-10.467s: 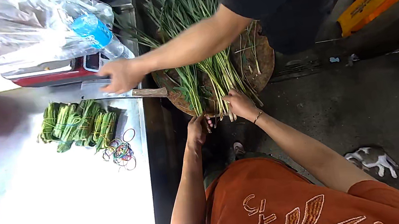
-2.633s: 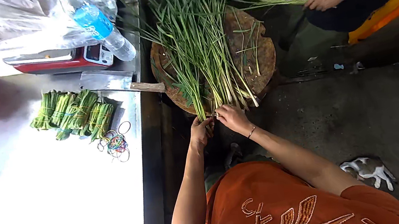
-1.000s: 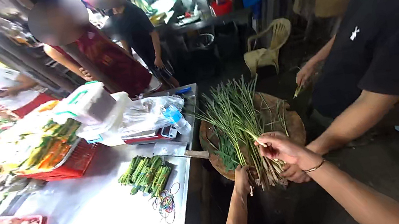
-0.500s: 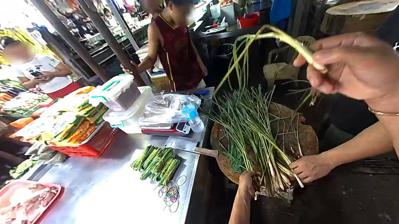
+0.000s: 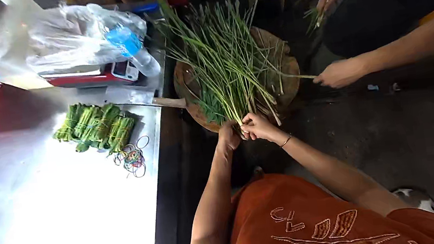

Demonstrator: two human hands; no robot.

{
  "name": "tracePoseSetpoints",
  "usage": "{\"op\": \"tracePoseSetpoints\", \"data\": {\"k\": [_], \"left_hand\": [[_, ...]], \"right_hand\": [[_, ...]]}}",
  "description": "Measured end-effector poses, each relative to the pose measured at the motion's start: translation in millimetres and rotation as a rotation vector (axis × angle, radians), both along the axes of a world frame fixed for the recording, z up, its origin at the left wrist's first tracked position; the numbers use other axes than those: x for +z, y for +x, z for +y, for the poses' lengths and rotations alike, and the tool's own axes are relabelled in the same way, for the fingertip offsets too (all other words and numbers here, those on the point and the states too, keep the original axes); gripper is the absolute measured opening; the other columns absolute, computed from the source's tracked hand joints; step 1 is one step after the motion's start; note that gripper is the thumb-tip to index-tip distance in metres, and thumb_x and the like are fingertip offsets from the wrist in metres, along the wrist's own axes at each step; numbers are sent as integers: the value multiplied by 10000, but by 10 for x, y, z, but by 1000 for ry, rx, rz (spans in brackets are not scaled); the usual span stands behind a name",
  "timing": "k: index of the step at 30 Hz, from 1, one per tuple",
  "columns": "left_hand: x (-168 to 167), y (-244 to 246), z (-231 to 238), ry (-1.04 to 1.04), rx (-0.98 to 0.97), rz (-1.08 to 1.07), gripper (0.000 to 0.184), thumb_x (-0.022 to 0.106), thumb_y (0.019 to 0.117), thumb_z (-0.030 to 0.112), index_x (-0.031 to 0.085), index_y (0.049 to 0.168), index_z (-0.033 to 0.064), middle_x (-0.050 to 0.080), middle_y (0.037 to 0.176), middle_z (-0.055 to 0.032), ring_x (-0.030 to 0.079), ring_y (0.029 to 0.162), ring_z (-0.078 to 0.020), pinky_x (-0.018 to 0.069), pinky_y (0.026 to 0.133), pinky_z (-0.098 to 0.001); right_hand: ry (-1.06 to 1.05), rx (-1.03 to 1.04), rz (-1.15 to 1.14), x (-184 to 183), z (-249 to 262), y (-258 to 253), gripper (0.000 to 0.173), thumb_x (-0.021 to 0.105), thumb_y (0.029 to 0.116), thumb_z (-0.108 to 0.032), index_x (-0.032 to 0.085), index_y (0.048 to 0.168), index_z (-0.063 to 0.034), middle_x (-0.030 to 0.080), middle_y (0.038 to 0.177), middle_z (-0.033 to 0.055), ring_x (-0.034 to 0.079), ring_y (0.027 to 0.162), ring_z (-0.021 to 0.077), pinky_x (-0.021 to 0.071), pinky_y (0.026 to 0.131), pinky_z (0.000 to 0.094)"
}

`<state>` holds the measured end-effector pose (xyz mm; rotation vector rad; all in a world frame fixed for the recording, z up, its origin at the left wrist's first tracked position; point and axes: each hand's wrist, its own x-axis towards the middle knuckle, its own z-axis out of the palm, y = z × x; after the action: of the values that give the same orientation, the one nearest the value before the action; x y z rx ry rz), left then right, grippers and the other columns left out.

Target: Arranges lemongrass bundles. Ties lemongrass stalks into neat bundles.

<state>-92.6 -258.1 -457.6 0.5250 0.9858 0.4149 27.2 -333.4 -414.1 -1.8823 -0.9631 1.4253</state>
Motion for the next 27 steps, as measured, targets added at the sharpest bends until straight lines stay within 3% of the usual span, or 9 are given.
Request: {"op": "tracePoseSetpoints", "data": {"k": [2, 7, 10, 12, 14, 16, 19, 22, 27], "left_hand": [[19, 23, -4, -30, 17, -4, 309, 346, 1082, 283, 550, 1183, 76, 649, 928, -84, 637, 741, -179, 555, 660, -371], [77, 82, -18, -57, 47, -1, 335, 339, 1105, 325, 545, 1220, 88, 642, 982, -79, 638, 825, -179, 554, 729, -381], [17, 67, 38, -48, 21, -38, 321, 347, 1116, 255, 517, 1309, 63, 668, 1014, -102, 674, 861, -203, 581, 774, -406], [33, 67, 68, -44, 26, -40, 314, 360, 1112, 242, 523, 1306, 58, 672, 1006, -109, 678, 842, -206, 588, 759, -399], [98, 66, 82, -51, 42, -40, 295, 381, 1107, 239, 539, 1279, 58, 664, 999, -105, 669, 820, -201, 585, 746, -385], [186, 71, 76, -63, 50, -28, 288, 377, 1108, 255, 566, 1222, 71, 662, 949, -81, 666, 775, -179, 587, 716, -354], [208, 78, 89, -84, 42, -59, 329, 324, 1118, 281, 571, 1178, 72, 651, 909, -71, 664, 764, -174, 584, 712, -341], [219, 89, 84, -99, 45, -65, 352, 310, 1123, 293, 569, 1184, 62, 662, 899, -82, 679, 758, -177, 592, 710, -334], [214, 90, 85, -95, 36, -39, 327, 330, 1120, 289, 564, 1187, 70, 663, 898, -74, 683, 765, -175, 595, 713, -332]], "right_hand": [[-6, 62, -80, 74, -52, -29, 352, 547, 1080, -203, 498, 1364, -1, 663, 926, 163, 588, 656, 180, 514, 648, 336], [49, 188, -247, 76, -189, -18, 313, 567, 1070, -230, 578, 1313, -33, 685, 881, 177, 660, 658, 261, 574, 654, 424], [155, 125, -217, -121, -172, 115, 374, 454, 1113, -311, 649, 1281, -38, 670, 735, 151, 607, 538, 232, 538, 554, 392], [252, 57, -170, -225, -148, 209, 382, 426, 1120, -315, 671, 1202, -33, 682, 752, 126, 611, 536, 193, 534, 526, 351], [361, 21, -148, -148, -207, 231, 289, 494, 1098, -224, 684, 1176, -20, 699, 853, 136, 640, 618, 195, 558, 583, 349], [483, 52, -185, -2, -310, 200, 190, 644, 1010, -117, 686, 1163, -12, 710, 998, 155, 680, 755, 213, 593, 685, 367], [577, 145, -339, -112, -323, 168, 353, 808, 885, -175, 713, 1186, -18, 679, 1100, 165, 671, 905, 248, 586, 791, 403], [600, 124, -410, -230, -314, 115, 305, 784, 912, -192, 735, 1173, -42, 687, 1097, 151, 679, 942, 244, 586, 855, 407], [605, 123, -434, -282, -293, 99, 271, 773, 917, -172, 746, 1145, -28, 703, 1066, 154, 690, 936, 250, 583, 870, 423]]}}
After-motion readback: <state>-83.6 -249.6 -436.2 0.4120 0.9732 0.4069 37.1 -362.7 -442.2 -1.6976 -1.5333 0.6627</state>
